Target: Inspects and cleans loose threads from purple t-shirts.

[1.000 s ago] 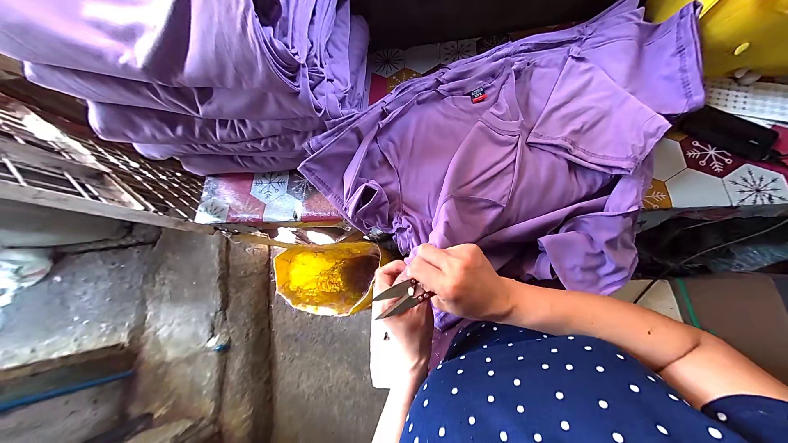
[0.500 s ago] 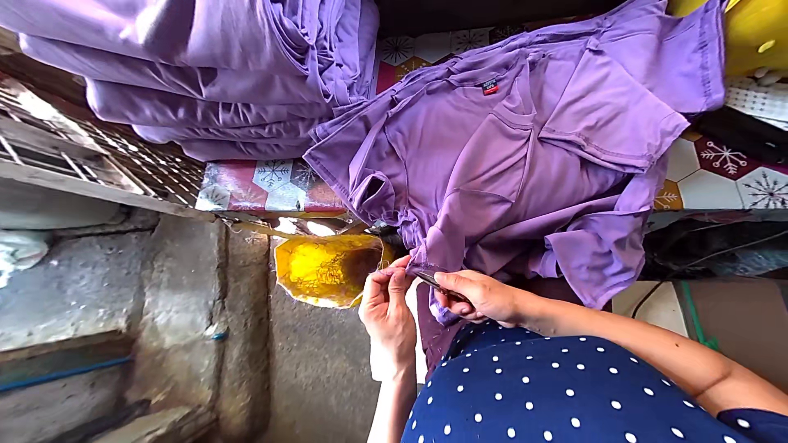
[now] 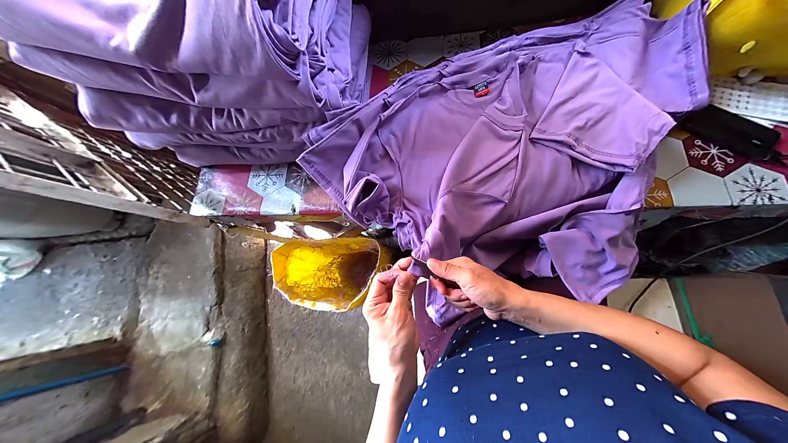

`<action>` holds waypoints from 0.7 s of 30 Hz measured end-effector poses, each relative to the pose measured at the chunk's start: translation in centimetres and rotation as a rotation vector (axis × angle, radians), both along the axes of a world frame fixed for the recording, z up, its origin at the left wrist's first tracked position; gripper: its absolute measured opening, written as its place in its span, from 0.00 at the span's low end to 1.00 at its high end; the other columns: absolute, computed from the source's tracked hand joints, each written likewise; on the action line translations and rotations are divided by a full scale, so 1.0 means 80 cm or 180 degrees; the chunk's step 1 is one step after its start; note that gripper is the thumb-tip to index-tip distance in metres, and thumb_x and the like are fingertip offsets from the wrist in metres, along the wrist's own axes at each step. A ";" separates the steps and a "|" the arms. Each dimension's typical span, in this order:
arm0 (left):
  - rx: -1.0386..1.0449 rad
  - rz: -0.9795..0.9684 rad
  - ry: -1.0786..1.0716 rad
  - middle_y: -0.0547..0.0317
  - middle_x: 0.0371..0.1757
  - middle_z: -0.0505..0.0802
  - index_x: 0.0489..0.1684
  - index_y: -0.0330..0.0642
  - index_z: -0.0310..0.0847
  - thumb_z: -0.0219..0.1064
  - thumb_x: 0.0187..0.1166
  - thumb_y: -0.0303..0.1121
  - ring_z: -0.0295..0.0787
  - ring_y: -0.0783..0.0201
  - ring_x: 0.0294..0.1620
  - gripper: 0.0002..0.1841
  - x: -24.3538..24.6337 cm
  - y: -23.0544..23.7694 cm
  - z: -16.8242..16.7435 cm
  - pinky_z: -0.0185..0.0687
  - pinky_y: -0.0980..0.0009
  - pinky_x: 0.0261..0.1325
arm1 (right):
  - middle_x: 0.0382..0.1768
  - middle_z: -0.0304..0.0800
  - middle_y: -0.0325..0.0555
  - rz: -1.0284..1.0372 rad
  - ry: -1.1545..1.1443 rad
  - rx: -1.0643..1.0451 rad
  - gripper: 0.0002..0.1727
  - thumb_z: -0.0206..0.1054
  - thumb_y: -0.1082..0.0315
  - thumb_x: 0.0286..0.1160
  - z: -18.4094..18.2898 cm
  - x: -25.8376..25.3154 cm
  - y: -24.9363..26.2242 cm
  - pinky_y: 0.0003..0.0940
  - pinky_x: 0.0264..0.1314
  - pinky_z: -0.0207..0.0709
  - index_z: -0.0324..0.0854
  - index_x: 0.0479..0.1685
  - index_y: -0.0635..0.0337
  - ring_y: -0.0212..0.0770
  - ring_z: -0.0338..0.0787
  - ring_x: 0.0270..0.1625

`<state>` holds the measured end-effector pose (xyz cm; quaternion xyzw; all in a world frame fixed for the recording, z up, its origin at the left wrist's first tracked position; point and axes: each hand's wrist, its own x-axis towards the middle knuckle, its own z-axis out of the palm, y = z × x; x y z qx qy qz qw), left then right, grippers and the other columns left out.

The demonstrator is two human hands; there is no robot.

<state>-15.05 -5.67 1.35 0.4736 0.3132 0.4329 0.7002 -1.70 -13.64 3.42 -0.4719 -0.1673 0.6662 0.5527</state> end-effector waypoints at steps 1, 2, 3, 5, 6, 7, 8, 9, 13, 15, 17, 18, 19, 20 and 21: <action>-0.0079 0.0000 -0.0020 0.58 0.45 0.98 0.36 0.43 0.84 0.60 0.82 0.18 0.96 0.66 0.49 0.10 0.001 0.001 0.002 0.91 0.69 0.58 | 0.13 0.62 0.24 -0.0196 -0.0503 0.0190 0.23 0.47 0.56 0.95 -0.003 0.000 -0.002 0.14 0.16 0.51 0.74 0.26 0.52 0.18 0.57 0.13; -0.0160 -0.0016 -0.0046 0.57 0.45 0.98 0.36 0.43 0.83 0.58 0.83 0.18 0.97 0.66 0.48 0.11 0.001 0.003 0.004 0.92 0.69 0.58 | 0.17 0.67 0.24 -0.0429 -0.1104 0.0377 0.18 0.55 0.58 0.91 -0.010 0.000 -0.003 0.14 0.22 0.56 0.77 0.28 0.53 0.17 0.62 0.17; -0.0242 -0.0043 -0.0090 0.55 0.45 0.98 0.36 0.43 0.83 0.57 0.84 0.18 0.97 0.64 0.47 0.11 0.001 0.004 0.006 0.92 0.68 0.57 | 0.20 0.71 0.25 -0.0603 -0.1709 0.0477 0.14 0.67 0.55 0.82 -0.017 0.001 -0.004 0.16 0.28 0.63 0.80 0.34 0.56 0.17 0.68 0.22; -0.0329 -0.0140 -0.0088 0.53 0.45 0.98 0.37 0.43 0.81 0.55 0.85 0.19 0.98 0.62 0.45 0.11 0.001 0.008 0.009 0.93 0.66 0.54 | 0.24 0.80 0.31 -0.0549 -0.2709 0.0300 0.30 0.80 0.44 0.64 -0.030 0.004 0.001 0.25 0.34 0.72 0.83 0.51 0.61 0.24 0.75 0.27; -0.0297 -0.0197 0.0013 0.53 0.43 0.98 0.37 0.42 0.81 0.55 0.84 0.18 0.98 0.62 0.42 0.11 0.000 0.012 0.012 0.94 0.67 0.52 | 0.28 0.87 0.40 -0.0454 -0.2951 0.0207 0.28 0.79 0.49 0.65 -0.034 0.005 0.004 0.33 0.38 0.77 0.85 0.53 0.65 0.31 0.81 0.30; -0.0181 -0.0263 0.0232 0.54 0.42 0.98 0.36 0.41 0.80 0.55 0.84 0.18 0.98 0.63 0.40 0.11 -0.002 0.021 0.015 0.94 0.68 0.49 | 0.27 0.86 0.43 -0.0426 -0.3061 0.0182 0.20 0.75 0.56 0.69 -0.038 0.005 0.007 0.34 0.38 0.74 0.87 0.48 0.66 0.33 0.79 0.30; 0.0025 -0.0306 0.0529 0.56 0.40 0.98 0.37 0.40 0.81 0.55 0.83 0.19 0.98 0.64 0.38 0.10 -0.008 0.037 0.017 0.94 0.68 0.46 | 0.25 0.83 0.40 -0.0461 -0.3117 0.0216 0.14 0.71 0.61 0.71 -0.041 0.004 0.008 0.29 0.34 0.70 0.87 0.43 0.65 0.29 0.76 0.27; 0.0295 -0.0221 0.0901 0.59 0.37 0.98 0.38 0.39 0.81 0.56 0.83 0.20 0.97 0.65 0.36 0.08 -0.016 0.061 0.017 0.94 0.68 0.44 | 0.23 0.80 0.37 -0.0541 -0.3108 0.0280 0.11 0.70 0.63 0.71 -0.040 0.005 0.009 0.25 0.31 0.67 0.87 0.39 0.64 0.26 0.73 0.25; 0.1250 0.0790 0.4226 0.33 0.51 0.92 0.51 0.23 0.86 0.62 0.88 0.40 0.92 0.43 0.53 0.20 -0.072 0.184 -0.026 0.83 0.50 0.58 | 0.20 0.75 0.31 -0.0654 -0.2845 0.0294 0.08 0.70 0.66 0.70 -0.037 0.006 0.005 0.18 0.29 0.62 0.86 0.36 0.62 0.19 0.68 0.23; 0.0642 0.0354 0.5413 0.18 0.82 0.68 0.72 0.19 0.73 0.52 0.90 0.58 0.69 0.23 0.80 0.40 -0.087 0.209 -0.042 0.65 0.36 0.78 | 0.21 0.75 0.32 -0.0638 -0.2780 0.0286 0.08 0.71 0.65 0.70 -0.039 0.004 0.005 0.18 0.29 0.62 0.86 0.37 0.62 0.20 0.68 0.23; 0.0604 0.0031 0.5189 0.19 0.64 0.85 0.56 0.21 0.84 0.48 0.91 0.58 0.83 0.28 0.66 0.38 -0.077 0.183 -0.030 0.73 0.35 0.69 | 0.21 0.76 0.32 -0.0666 -0.2753 0.0321 0.09 0.70 0.65 0.70 -0.038 0.005 0.007 0.18 0.29 0.62 0.86 0.38 0.63 0.20 0.68 0.23; 0.0557 -0.0185 0.4710 0.31 0.47 0.93 0.43 0.26 0.89 0.46 0.94 0.54 0.91 0.40 0.51 0.36 -0.066 0.156 -0.017 0.80 0.42 0.58 | 0.21 0.76 0.31 -0.0688 -0.2747 0.0336 0.08 0.70 0.65 0.70 -0.037 0.005 0.007 0.17 0.29 0.62 0.86 0.37 0.63 0.19 0.67 0.23; 0.0354 -0.0466 0.4052 0.48 0.36 0.95 0.35 0.31 0.90 0.41 0.96 0.50 0.93 0.58 0.39 0.35 -0.053 0.124 -0.004 0.86 0.57 0.50 | 0.21 0.75 0.30 -0.0702 -0.2754 0.0348 0.08 0.70 0.65 0.70 -0.037 0.005 0.007 0.17 0.29 0.61 0.86 0.37 0.63 0.18 0.67 0.23; 0.0023 -0.0761 0.3254 0.58 0.32 0.95 0.32 0.33 0.87 0.36 0.97 0.47 0.93 0.67 0.35 0.35 -0.042 0.094 0.004 0.88 0.66 0.47 | 0.20 0.75 0.30 -0.0713 -0.2794 0.0377 0.08 0.70 0.66 0.69 -0.038 0.005 0.007 0.17 0.28 0.61 0.86 0.37 0.63 0.18 0.67 0.23; -0.0269 -0.1009 0.2490 0.62 0.33 0.96 0.34 0.34 0.86 0.33 0.96 0.43 0.93 0.71 0.36 0.34 -0.031 0.067 0.009 0.89 0.71 0.47 | 0.20 0.75 0.31 -0.0704 -0.2864 0.0421 0.08 0.70 0.66 0.69 -0.039 0.005 0.007 0.17 0.28 0.61 0.86 0.37 0.64 0.19 0.67 0.23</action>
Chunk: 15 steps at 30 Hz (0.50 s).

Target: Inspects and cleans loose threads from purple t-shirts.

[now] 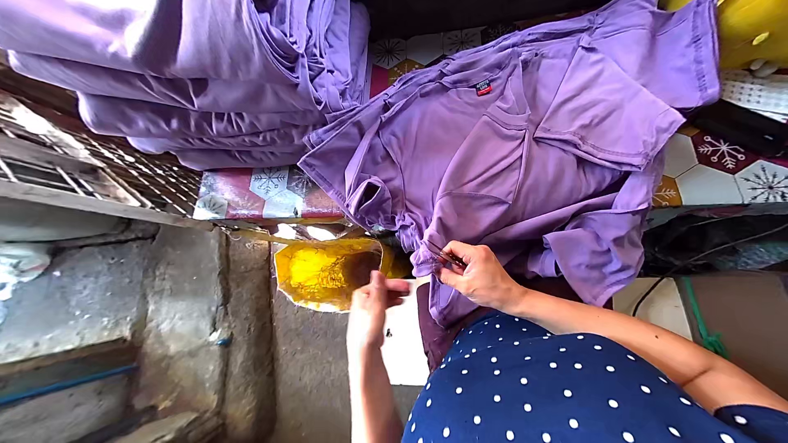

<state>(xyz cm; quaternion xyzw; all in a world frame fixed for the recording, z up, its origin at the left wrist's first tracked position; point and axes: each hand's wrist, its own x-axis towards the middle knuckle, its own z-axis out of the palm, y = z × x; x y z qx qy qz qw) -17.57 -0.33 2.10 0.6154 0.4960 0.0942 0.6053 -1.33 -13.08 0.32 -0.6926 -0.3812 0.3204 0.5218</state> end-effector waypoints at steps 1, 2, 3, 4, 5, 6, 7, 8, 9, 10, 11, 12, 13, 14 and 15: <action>-0.0330 0.0064 -0.0619 0.63 0.35 0.96 0.36 0.36 0.85 0.35 0.94 0.39 0.94 0.72 0.36 0.29 0.010 -0.021 0.000 0.90 0.73 0.46 | 0.20 0.76 0.33 0.0048 -0.0093 0.0027 0.09 0.69 0.66 0.69 -0.001 0.000 0.000 0.19 0.29 0.62 0.87 0.37 0.64 0.20 0.68 0.23; -0.0551 0.0277 -0.1095 0.63 0.34 0.97 0.36 0.38 0.85 0.40 0.93 0.34 0.94 0.72 0.35 0.24 0.020 -0.035 -0.002 0.90 0.75 0.44 | 0.20 0.78 0.35 0.0098 -0.0169 0.0054 0.09 0.69 0.66 0.70 -0.003 -0.001 0.000 0.21 0.30 0.64 0.87 0.37 0.65 0.22 0.70 0.23; -0.0703 0.0561 -0.1442 0.61 0.33 0.96 0.36 0.37 0.87 0.47 0.91 0.28 0.94 0.71 0.33 0.20 0.029 -0.042 -0.005 0.91 0.75 0.42 | 0.20 0.79 0.36 0.0139 -0.0209 0.0098 0.10 0.69 0.66 0.70 -0.005 -0.002 -0.002 0.21 0.30 0.65 0.87 0.37 0.65 0.23 0.71 0.23; -0.0814 0.0859 -0.1688 0.59 0.31 0.95 0.34 0.36 0.87 0.52 0.88 0.24 0.92 0.70 0.30 0.15 0.037 -0.045 -0.008 0.90 0.74 0.41 | 0.21 0.80 0.36 0.0146 -0.0186 0.0167 0.10 0.69 0.66 0.70 -0.006 -0.003 -0.003 0.20 0.30 0.65 0.87 0.37 0.65 0.22 0.71 0.24; -0.0864 0.1082 -0.1835 0.59 0.29 0.94 0.34 0.37 0.85 0.54 0.87 0.21 0.92 0.69 0.30 0.13 0.043 -0.047 -0.009 0.91 0.73 0.41 | 0.22 0.81 0.36 0.0109 -0.0101 0.0291 0.10 0.70 0.66 0.70 -0.007 -0.003 -0.005 0.18 0.30 0.65 0.87 0.37 0.65 0.20 0.72 0.25; -0.0878 0.1215 -0.1934 0.58 0.29 0.94 0.35 0.37 0.82 0.53 0.87 0.20 0.93 0.67 0.30 0.12 0.047 -0.048 -0.009 0.92 0.71 0.42 | 0.25 0.83 0.34 0.0027 0.0034 0.0461 0.10 0.73 0.65 0.71 -0.007 -0.002 -0.007 0.14 0.32 0.67 0.88 0.38 0.65 0.17 0.74 0.27; -0.0856 0.1281 -0.1989 0.57 0.30 0.94 0.38 0.38 0.79 0.51 0.88 0.21 0.94 0.66 0.30 0.11 0.049 -0.050 -0.006 0.93 0.69 0.42 | 0.29 0.86 0.33 -0.0093 0.0165 0.0638 0.11 0.76 0.65 0.70 -0.006 0.000 -0.008 0.11 0.35 0.69 0.89 0.40 0.65 0.15 0.75 0.30; -0.0800 0.1316 -0.2000 0.58 0.29 0.93 0.40 0.38 0.78 0.50 0.89 0.21 0.94 0.67 0.29 0.10 0.051 -0.053 -0.002 0.93 0.70 0.41 | 0.33 0.87 0.32 -0.0209 0.0248 0.0791 0.13 0.79 0.64 0.67 -0.004 0.001 -0.009 0.10 0.35 0.69 0.89 0.42 0.65 0.14 0.75 0.32; -0.0738 0.1333 -0.1997 0.58 0.29 0.93 0.41 0.38 0.76 0.49 0.89 0.21 0.93 0.67 0.28 0.10 0.051 -0.057 0.001 0.93 0.70 0.40 | 0.35 0.86 0.32 -0.0291 0.0278 0.0883 0.16 0.82 0.63 0.64 -0.002 0.002 -0.008 0.09 0.35 0.67 0.89 0.44 0.65 0.13 0.74 0.33; -0.0666 0.1330 -0.1997 0.59 0.28 0.93 0.41 0.38 0.76 0.50 0.88 0.20 0.93 0.68 0.27 0.09 0.052 -0.061 0.004 0.93 0.71 0.38 | 0.36 0.86 0.32 -0.0329 0.0273 0.0908 0.17 0.83 0.62 0.62 0.000 0.002 -0.007 0.09 0.36 0.67 0.90 0.44 0.65 0.13 0.74 0.35; -0.0585 0.1312 -0.2006 0.60 0.28 0.92 0.40 0.38 0.76 0.50 0.88 0.20 0.92 0.69 0.27 0.10 0.054 -0.065 0.005 0.92 0.72 0.37 | 0.38 0.87 0.33 -0.0332 0.0248 0.0874 0.17 0.84 0.62 0.61 0.002 0.002 -0.005 0.10 0.40 0.71 0.90 0.44 0.64 0.15 0.78 0.37; -0.0485 0.1273 -0.2030 0.60 0.28 0.93 0.40 0.37 0.76 0.50 0.88 0.19 0.93 0.69 0.27 0.10 0.056 -0.068 0.006 0.93 0.72 0.38 | 0.38 0.89 0.36 -0.0325 0.0212 0.0818 0.16 0.83 0.63 0.62 0.002 0.001 -0.003 0.12 0.44 0.76 0.91 0.44 0.64 0.17 0.82 0.40; -0.0358 0.1214 -0.2056 0.59 0.29 0.93 0.41 0.37 0.76 0.50 0.87 0.19 0.94 0.67 0.28 0.09 0.057 -0.071 0.004 0.94 0.70 0.39 | 0.37 0.90 0.37 -0.0343 0.0183 0.0774 0.12 0.80 0.64 0.66 0.003 0.000 0.000 0.14 0.45 0.77 0.92 0.41 0.64 0.19 0.83 0.39; -0.0234 0.1165 -0.2060 0.58 0.30 0.94 0.42 0.37 0.75 0.49 0.88 0.19 0.95 0.66 0.29 0.09 0.058 -0.073 0.002 0.95 0.68 0.40 | 0.34 0.90 0.38 -0.0393 0.0182 0.0758 0.09 0.76 0.66 0.70 0.004 -0.001 0.001 0.14 0.43 0.77 0.92 0.39 0.65 0.18 0.83 0.37; -0.0137 0.1146 -0.2043 0.59 0.30 0.94 0.43 0.37 0.74 0.49 0.88 0.19 0.95 0.66 0.29 0.09 0.058 -0.074 0.000 0.95 0.68 0.41 | 0.32 0.91 0.36 -0.0439 0.0231 0.0736 0.08 0.73 0.68 0.74 0.005 0.000 0.001 0.13 0.41 0.77 0.92 0.37 0.65 0.16 0.83 0.35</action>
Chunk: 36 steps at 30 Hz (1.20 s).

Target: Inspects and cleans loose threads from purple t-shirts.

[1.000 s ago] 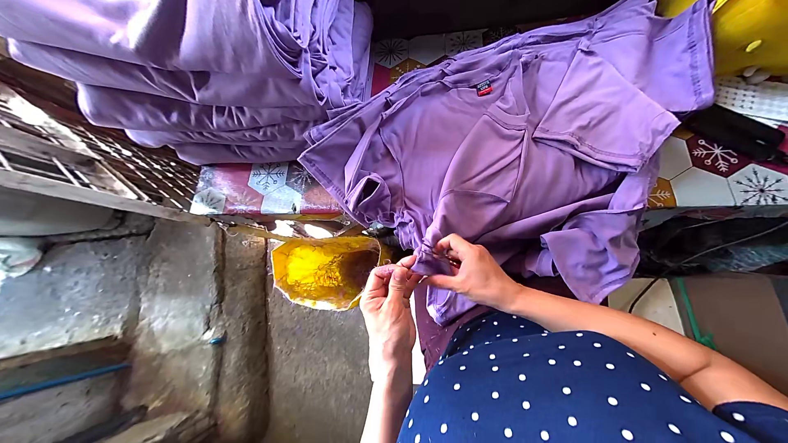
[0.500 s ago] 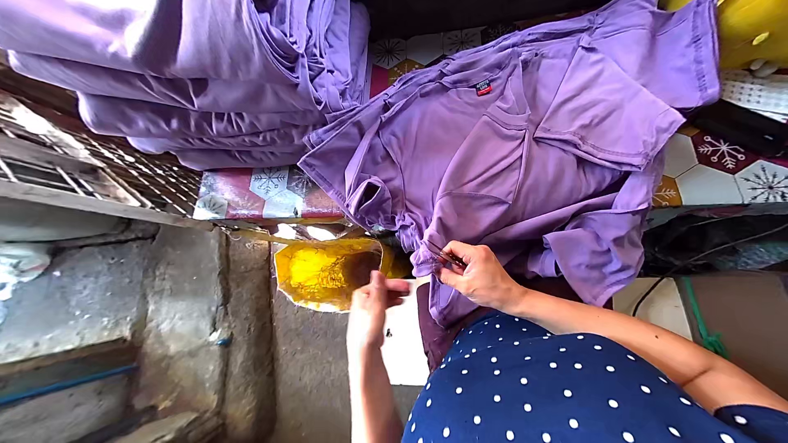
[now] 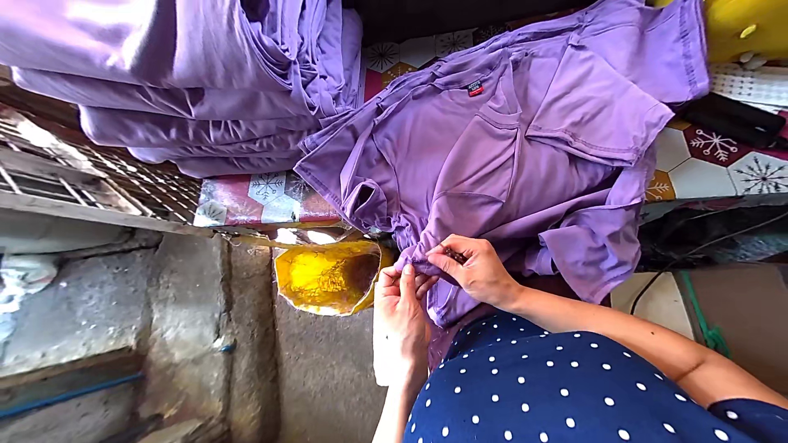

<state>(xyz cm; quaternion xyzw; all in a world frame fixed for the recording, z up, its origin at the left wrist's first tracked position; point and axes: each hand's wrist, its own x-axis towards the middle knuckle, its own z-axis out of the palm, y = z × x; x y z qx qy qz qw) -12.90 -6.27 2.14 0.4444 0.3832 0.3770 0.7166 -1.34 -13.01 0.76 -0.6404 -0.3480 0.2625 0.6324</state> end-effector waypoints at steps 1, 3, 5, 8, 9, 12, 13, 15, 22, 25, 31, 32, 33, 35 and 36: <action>0.0067 0.0016 0.0031 0.59 0.31 0.94 0.43 0.38 0.73 0.48 0.88 0.19 0.95 0.65 0.30 0.08 0.000 0.000 0.000 0.96 0.67 0.41 | 0.30 0.90 0.34 -0.0016 0.0097 -0.0035 0.08 0.71 0.69 0.77 0.003 0.002 0.000 0.12 0.39 0.75 0.91 0.36 0.64 0.15 0.82 0.32; 0.0254 0.0039 0.0060 0.60 0.31 0.93 0.44 0.37 0.72 0.51 0.87 0.18 0.95 0.66 0.31 0.07 0.000 0.000 -0.002 0.96 0.67 0.43 | 0.30 0.90 0.33 0.0048 0.0145 -0.0061 0.08 0.70 0.68 0.78 0.003 0.003 -0.001 0.11 0.38 0.74 0.91 0.37 0.63 0.13 0.80 0.31; 0.0556 0.0047 0.0006 0.61 0.31 0.94 0.44 0.38 0.71 0.60 0.78 0.14 0.96 0.67 0.33 0.08 -0.001 -0.001 -0.010 0.95 0.67 0.45 | 0.33 0.91 0.38 0.0110 -0.0185 -0.0085 0.09 0.73 0.66 0.75 0.001 0.003 -0.002 0.13 0.40 0.75 0.92 0.38 0.65 0.17 0.81 0.33; 0.1131 -0.0014 -0.0102 0.65 0.34 0.95 0.46 0.43 0.64 0.70 0.64 0.08 0.97 0.69 0.37 0.23 -0.001 0.000 -0.018 0.95 0.70 0.48 | 0.27 0.90 0.46 0.0015 -0.1162 -0.0092 0.10 0.72 0.67 0.74 0.000 0.007 -0.002 0.27 0.36 0.79 0.89 0.31 0.66 0.32 0.86 0.30; 0.1332 -0.0051 -0.0134 0.65 0.37 0.96 0.46 0.41 0.67 0.70 0.64 0.08 0.96 0.69 0.38 0.22 -0.002 0.001 -0.019 0.94 0.71 0.48 | 0.27 0.89 0.47 0.0000 -0.1425 -0.0041 0.08 0.72 0.69 0.72 0.002 0.008 -0.002 0.31 0.34 0.80 0.89 0.31 0.66 0.36 0.87 0.29; 0.1915 -0.0132 -0.0110 0.66 0.44 0.97 0.46 0.35 0.89 0.71 0.68 0.13 0.95 0.73 0.44 0.13 -0.007 0.003 -0.023 0.93 0.74 0.52 | 0.26 0.87 0.48 -0.0047 -0.2190 0.0181 0.07 0.68 0.70 0.70 0.014 0.007 -0.002 0.33 0.24 0.76 0.87 0.30 0.65 0.39 0.86 0.25; 0.2038 -0.0107 -0.0074 0.68 0.45 0.97 0.44 0.38 0.92 0.72 0.68 0.15 0.94 0.75 0.46 0.12 -0.008 0.003 -0.024 0.91 0.76 0.53 | 0.25 0.87 0.47 -0.0046 -0.2450 0.0273 0.08 0.67 0.70 0.71 0.018 0.006 -0.001 0.32 0.21 0.74 0.87 0.30 0.65 0.38 0.85 0.24; 0.2167 -0.0016 -0.0022 0.70 0.46 0.97 0.41 0.43 0.96 0.74 0.68 0.19 0.93 0.76 0.49 0.10 -0.010 0.005 -0.027 0.90 0.77 0.55 | 0.23 0.86 0.45 -0.0035 -0.2924 0.0435 0.09 0.64 0.70 0.72 0.025 0.005 0.001 0.30 0.17 0.69 0.88 0.30 0.63 0.37 0.83 0.20; 0.1919 0.0113 0.0188 0.70 0.35 0.95 0.37 0.36 0.85 0.66 0.76 0.17 0.93 0.76 0.36 0.05 -0.012 0.011 -0.015 0.93 0.76 0.46 | 0.23 0.80 0.33 0.0708 -0.0384 0.0081 0.16 0.65 0.57 0.84 0.047 0.010 -0.003 0.17 0.31 0.71 0.88 0.39 0.63 0.20 0.76 0.26; 0.1409 0.0023 0.0129 0.67 0.34 0.94 0.41 0.38 0.79 0.58 0.81 0.17 0.95 0.70 0.37 0.07 -0.015 0.015 -0.010 0.95 0.68 0.49 | 0.16 0.64 0.23 0.1266 0.1254 -0.0381 0.23 0.42 0.55 0.94 0.047 0.024 -0.014 0.14 0.20 0.55 0.79 0.36 0.54 0.17 0.60 0.16; 0.0846 -0.0022 -0.0060 0.64 0.34 0.93 0.40 0.39 0.78 0.53 0.86 0.19 0.94 0.69 0.36 0.10 -0.007 0.010 -0.003 0.94 0.69 0.49 | 0.11 0.58 0.24 0.1896 0.2277 -0.1131 0.27 0.39 0.51 0.97 0.041 0.013 -0.028 0.15 0.14 0.49 0.75 0.28 0.52 0.19 0.55 0.11; 0.0791 -0.0027 -0.0073 0.63 0.34 0.93 0.39 0.39 0.78 0.52 0.86 0.19 0.94 0.69 0.36 0.10 -0.006 0.009 -0.002 0.94 0.69 0.49 | 0.11 0.58 0.24 0.1876 0.2429 -0.1146 0.28 0.39 0.50 0.97 0.041 0.012 -0.027 0.15 0.14 0.48 0.75 0.28 0.52 0.19 0.55 0.11; 0.0755 -0.0042 -0.0083 0.63 0.34 0.93 0.39 0.39 0.79 0.53 0.86 0.19 0.94 0.68 0.37 0.10 -0.005 0.008 -0.001 0.93 0.69 0.50 | 0.11 0.58 0.24 0.1834 0.2594 -0.1105 0.28 0.38 0.50 0.97 0.041 0.011 -0.027 0.14 0.13 0.47 0.75 0.28 0.52 0.19 0.54 0.10; 0.0725 -0.0086 -0.0112 0.62 0.35 0.93 0.39 0.39 0.80 0.53 0.86 0.19 0.94 0.68 0.39 0.10 -0.004 0.005 0.000 0.93 0.68 0.52 | 0.10 0.59 0.24 0.1750 0.2817 -0.0959 0.29 0.37 0.49 0.96 0.040 0.012 -0.026 0.13 0.11 0.47 0.74 0.28 0.51 0.18 0.54 0.09; 0.0717 -0.0110 -0.0140 0.62 0.36 0.94 0.39 0.38 0.80 0.53 0.85 0.19 0.94 0.68 0.40 0.10 -0.003 0.003 -0.001 0.93 0.68 0.53 | 0.10 0.59 0.24 0.1708 0.2889 -0.0905 0.29 0.37 0.49 0.96 0.040 0.013 -0.026 0.13 0.11 0.47 0.75 0.28 0.51 0.18 0.54 0.09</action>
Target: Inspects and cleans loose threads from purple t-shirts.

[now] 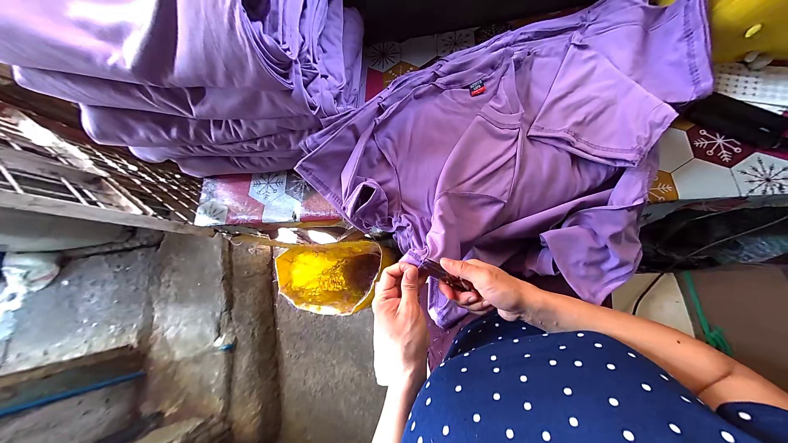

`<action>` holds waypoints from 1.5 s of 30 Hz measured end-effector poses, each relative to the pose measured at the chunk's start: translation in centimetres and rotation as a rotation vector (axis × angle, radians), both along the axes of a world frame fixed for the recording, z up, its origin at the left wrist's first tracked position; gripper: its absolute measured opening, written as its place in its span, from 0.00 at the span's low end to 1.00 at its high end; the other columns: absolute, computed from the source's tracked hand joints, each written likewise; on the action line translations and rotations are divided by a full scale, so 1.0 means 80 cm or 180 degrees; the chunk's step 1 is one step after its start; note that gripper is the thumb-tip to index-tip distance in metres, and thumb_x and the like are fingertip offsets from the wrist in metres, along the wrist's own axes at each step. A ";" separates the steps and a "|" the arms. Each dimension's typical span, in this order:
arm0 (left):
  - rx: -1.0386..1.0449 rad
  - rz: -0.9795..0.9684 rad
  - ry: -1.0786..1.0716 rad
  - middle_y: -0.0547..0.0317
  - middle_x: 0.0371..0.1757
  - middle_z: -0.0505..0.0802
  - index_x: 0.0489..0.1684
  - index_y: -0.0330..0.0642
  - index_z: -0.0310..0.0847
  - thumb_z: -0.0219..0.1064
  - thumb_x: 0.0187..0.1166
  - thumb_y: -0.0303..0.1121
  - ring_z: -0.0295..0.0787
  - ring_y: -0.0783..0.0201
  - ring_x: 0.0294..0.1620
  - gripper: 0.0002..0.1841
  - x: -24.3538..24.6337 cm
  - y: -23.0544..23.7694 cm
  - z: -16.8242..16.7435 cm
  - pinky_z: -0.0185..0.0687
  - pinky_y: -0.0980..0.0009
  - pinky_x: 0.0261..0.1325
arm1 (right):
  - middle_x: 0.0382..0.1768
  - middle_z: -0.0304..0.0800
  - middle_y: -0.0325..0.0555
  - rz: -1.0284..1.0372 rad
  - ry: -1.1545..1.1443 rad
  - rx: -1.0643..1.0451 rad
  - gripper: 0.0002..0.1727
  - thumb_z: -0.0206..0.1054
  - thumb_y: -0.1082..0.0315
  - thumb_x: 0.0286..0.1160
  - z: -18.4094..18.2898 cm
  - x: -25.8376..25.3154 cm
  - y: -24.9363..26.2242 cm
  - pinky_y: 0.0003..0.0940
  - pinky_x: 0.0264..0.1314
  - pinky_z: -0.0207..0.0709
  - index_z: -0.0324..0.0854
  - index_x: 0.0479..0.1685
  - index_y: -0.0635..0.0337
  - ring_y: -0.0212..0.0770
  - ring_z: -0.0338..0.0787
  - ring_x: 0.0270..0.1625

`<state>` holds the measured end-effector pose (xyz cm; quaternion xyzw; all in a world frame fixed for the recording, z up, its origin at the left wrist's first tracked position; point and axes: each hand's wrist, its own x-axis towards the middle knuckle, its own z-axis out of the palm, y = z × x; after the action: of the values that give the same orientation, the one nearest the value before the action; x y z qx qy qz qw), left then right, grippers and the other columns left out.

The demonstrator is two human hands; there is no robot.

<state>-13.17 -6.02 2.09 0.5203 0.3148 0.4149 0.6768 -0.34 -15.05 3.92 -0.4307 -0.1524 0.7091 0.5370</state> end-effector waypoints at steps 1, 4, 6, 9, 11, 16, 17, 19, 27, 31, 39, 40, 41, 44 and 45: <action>-0.0001 -0.0026 -0.0020 0.62 0.36 0.94 0.39 0.38 0.80 0.54 0.85 0.19 0.94 0.68 0.40 0.10 0.000 -0.001 -0.001 0.93 0.68 0.53 | 0.10 0.59 0.24 -0.0051 0.0046 0.0000 0.29 0.37 0.49 0.96 -0.001 0.000 0.000 0.13 0.11 0.47 0.75 0.28 0.51 0.18 0.54 0.09; 0.0002 -0.0018 -0.0047 0.62 0.35 0.93 0.38 0.38 0.80 0.53 0.85 0.19 0.94 0.68 0.40 0.10 0.003 -0.003 -0.004 0.92 0.68 0.53 | 0.10 0.59 0.24 -0.0169 0.0096 -0.0037 0.28 0.39 0.50 0.96 -0.003 -0.003 0.000 0.13 0.11 0.47 0.74 0.27 0.50 0.18 0.55 0.09; 0.0033 -0.0021 -0.0071 0.61 0.35 0.94 0.38 0.37 0.81 0.54 0.84 0.18 0.94 0.68 0.40 0.10 0.004 -0.005 -0.006 0.93 0.67 0.53 | 0.10 0.59 0.24 -0.0257 0.0028 -0.0059 0.27 0.42 0.51 0.96 -0.003 -0.005 0.001 0.14 0.12 0.48 0.74 0.24 0.50 0.18 0.55 0.09; 0.0038 -0.0066 -0.0069 0.63 0.35 0.94 0.38 0.38 0.81 0.54 0.84 0.19 0.94 0.69 0.38 0.10 0.006 -0.005 -0.006 0.93 0.69 0.50 | 0.10 0.59 0.24 -0.0469 -0.0355 0.0139 0.27 0.45 0.55 0.96 -0.005 -0.006 0.000 0.15 0.13 0.48 0.74 0.22 0.51 0.18 0.55 0.10; -0.0088 -0.0066 -0.0048 0.62 0.35 0.94 0.38 0.37 0.81 0.53 0.86 0.19 0.94 0.69 0.38 0.11 0.008 -0.004 -0.001 0.93 0.70 0.49 | 0.14 0.65 0.21 -0.0903 -0.1075 0.0427 0.22 0.51 0.60 0.92 -0.011 -0.008 -0.002 0.13 0.18 0.53 0.77 0.23 0.51 0.15 0.59 0.14; -0.0344 -0.0236 0.0070 0.62 0.33 0.93 0.41 0.40 0.75 0.46 0.90 0.22 0.95 0.67 0.35 0.12 0.007 0.006 0.011 0.94 0.68 0.48 | 0.26 0.84 0.34 -0.1034 -0.2991 0.0438 0.21 0.80 0.55 0.65 -0.042 -0.002 0.008 0.21 0.34 0.70 0.87 0.45 0.63 0.21 0.75 0.28; -0.0248 -0.0266 0.0255 0.62 0.32 0.94 0.42 0.40 0.73 0.45 0.90 0.22 0.96 0.66 0.34 0.11 0.003 0.013 0.011 0.95 0.66 0.46 | 0.24 0.82 0.34 -0.1036 -0.3031 0.0484 0.13 0.75 0.61 0.67 -0.046 -0.003 0.011 0.19 0.32 0.68 0.88 0.41 0.64 0.20 0.73 0.27; -0.0003 -0.0032 0.0724 0.61 0.32 0.96 0.45 0.40 0.71 0.45 0.91 0.24 0.97 0.65 0.33 0.09 -0.012 0.042 0.011 0.95 0.67 0.42 | 0.22 0.78 0.30 -0.1111 -0.2895 0.0587 0.07 0.69 0.67 0.69 -0.043 -0.001 0.013 0.14 0.29 0.64 0.87 0.35 0.62 0.16 0.70 0.24; -0.0897 0.0561 0.1678 0.63 0.24 0.94 0.18 0.42 0.75 0.23 0.94 0.56 0.92 0.68 0.27 0.41 -0.065 0.099 -0.034 0.88 0.71 0.37 | 0.21 0.75 0.27 -0.1114 -0.2708 0.0540 0.04 0.66 0.69 0.70 -0.028 0.005 0.010 0.14 0.28 0.62 0.84 0.32 0.58 0.16 0.69 0.24; -0.1200 -0.1014 0.0390 0.61 0.37 0.98 0.36 0.44 0.91 0.42 0.90 0.59 0.94 0.70 0.34 0.34 -0.029 0.015 -0.009 0.90 0.75 0.40 | 0.20 0.77 0.29 -0.1116 -0.3050 0.0663 0.06 0.66 0.68 0.69 -0.024 0.004 0.006 0.14 0.28 0.63 0.84 0.32 0.61 0.15 0.70 0.24; -0.1895 -0.0035 -0.0255 0.50 0.31 0.96 0.38 0.31 0.85 0.50 0.90 0.22 0.95 0.67 0.28 0.16 0.026 -0.010 0.024 0.91 0.76 0.33 | 0.31 0.86 0.36 -0.1840 -0.3634 0.1141 0.13 0.76 0.63 0.71 -0.029 0.015 -0.017 0.12 0.36 0.71 0.90 0.42 0.66 0.17 0.77 0.32; -0.1841 -0.0062 -0.0227 0.50 0.31 0.96 0.37 0.31 0.85 0.50 0.90 0.23 0.96 0.66 0.29 0.16 0.026 -0.012 0.024 0.92 0.75 0.34 | 0.33 0.87 0.38 -0.2045 -0.3687 0.1349 0.12 0.78 0.65 0.70 -0.028 0.014 -0.017 0.12 0.38 0.73 0.90 0.41 0.67 0.18 0.79 0.34; -0.1751 -0.0116 -0.0191 0.50 0.32 0.96 0.37 0.31 0.86 0.50 0.90 0.23 0.95 0.67 0.29 0.16 0.025 -0.013 0.023 0.92 0.75 0.34 | 0.36 0.90 0.41 -0.2120 -0.3805 0.1496 0.12 0.79 0.66 0.69 -0.025 0.013 -0.016 0.13 0.42 0.78 0.90 0.40 0.67 0.20 0.83 0.37; -0.1321 -0.0217 -0.0078 0.55 0.30 0.96 0.30 0.35 0.89 0.55 0.86 0.23 0.93 0.71 0.29 0.16 0.026 -0.020 0.015 0.89 0.77 0.35 | 0.36 0.92 0.46 -0.1999 -0.4323 0.1502 0.08 0.78 0.68 0.67 -0.026 0.012 -0.010 0.22 0.40 0.83 0.91 0.36 0.66 0.29 0.89 0.36; -0.1177 -0.0189 -0.0016 0.56 0.29 0.96 0.28 0.36 0.89 0.56 0.85 0.21 0.93 0.72 0.30 0.15 0.027 -0.022 0.013 0.89 0.77 0.36 | 0.34 0.91 0.47 -0.1940 -0.4384 0.1453 0.06 0.76 0.69 0.68 -0.027 0.012 -0.007 0.23 0.37 0.81 0.91 0.34 0.66 0.30 0.87 0.34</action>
<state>-10.97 -7.81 3.13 0.3951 0.3686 0.3311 0.7736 0.63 -15.62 1.73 -0.6751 -0.4680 0.0551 0.5677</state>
